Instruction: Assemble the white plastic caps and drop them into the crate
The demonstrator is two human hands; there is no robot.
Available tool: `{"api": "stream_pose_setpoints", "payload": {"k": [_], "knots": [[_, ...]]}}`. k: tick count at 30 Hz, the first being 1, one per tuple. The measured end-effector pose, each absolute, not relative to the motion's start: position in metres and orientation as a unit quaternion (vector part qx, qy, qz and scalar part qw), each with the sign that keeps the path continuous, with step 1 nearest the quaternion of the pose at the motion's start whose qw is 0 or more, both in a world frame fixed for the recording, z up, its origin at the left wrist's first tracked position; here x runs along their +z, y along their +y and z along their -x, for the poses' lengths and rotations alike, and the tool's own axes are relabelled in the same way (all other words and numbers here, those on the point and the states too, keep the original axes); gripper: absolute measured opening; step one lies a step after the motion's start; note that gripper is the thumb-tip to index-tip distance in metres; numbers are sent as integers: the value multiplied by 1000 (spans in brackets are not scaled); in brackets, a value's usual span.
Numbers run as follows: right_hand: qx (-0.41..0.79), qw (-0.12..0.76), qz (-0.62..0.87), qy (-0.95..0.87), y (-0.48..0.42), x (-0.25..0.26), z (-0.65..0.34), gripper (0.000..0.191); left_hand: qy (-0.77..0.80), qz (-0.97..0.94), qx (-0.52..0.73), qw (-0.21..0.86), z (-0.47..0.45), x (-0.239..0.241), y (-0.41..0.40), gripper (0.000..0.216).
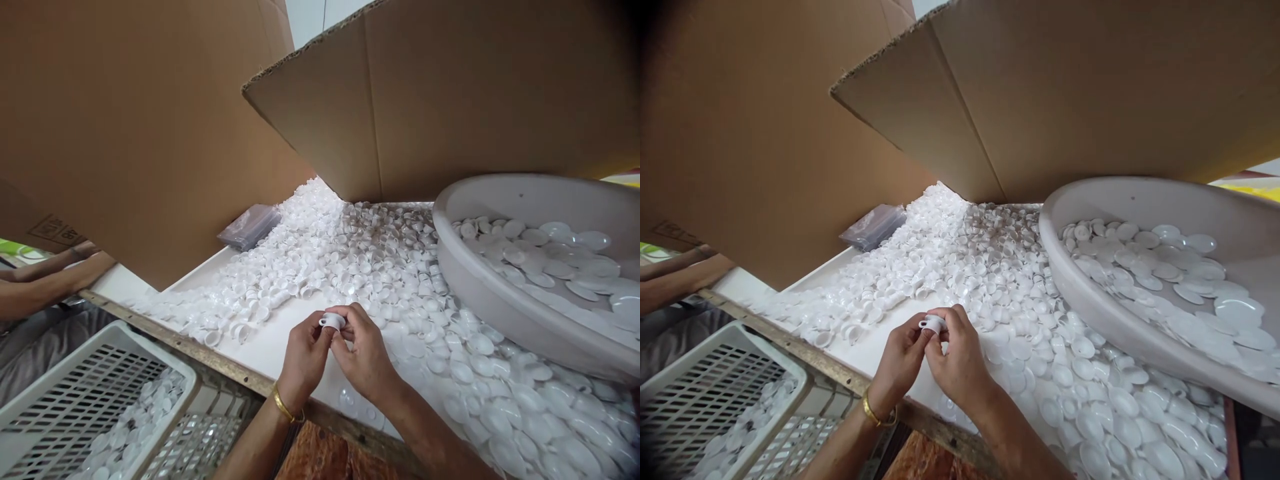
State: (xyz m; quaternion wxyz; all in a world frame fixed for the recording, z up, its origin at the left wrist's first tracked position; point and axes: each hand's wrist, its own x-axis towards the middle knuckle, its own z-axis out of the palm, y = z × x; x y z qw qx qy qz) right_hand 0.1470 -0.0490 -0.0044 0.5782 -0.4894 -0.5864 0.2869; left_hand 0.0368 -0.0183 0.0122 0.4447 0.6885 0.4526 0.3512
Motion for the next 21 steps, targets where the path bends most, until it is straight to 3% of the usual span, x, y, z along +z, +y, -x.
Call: {"api": "stream_pose_setpoints", "payload": {"k": [10,16,21], "knots": [[261,587,551,-533,-48,-4,-155,24,463,-717,333,402,-54,7,-16,23],[488,657,437,-372,-47,5,-159,19,501,-723,314,356,-64,25,-13,17],[549,671,380,-323,-44,5,-158,20,481,-742,350,310,-53,29,-26,25]]}}
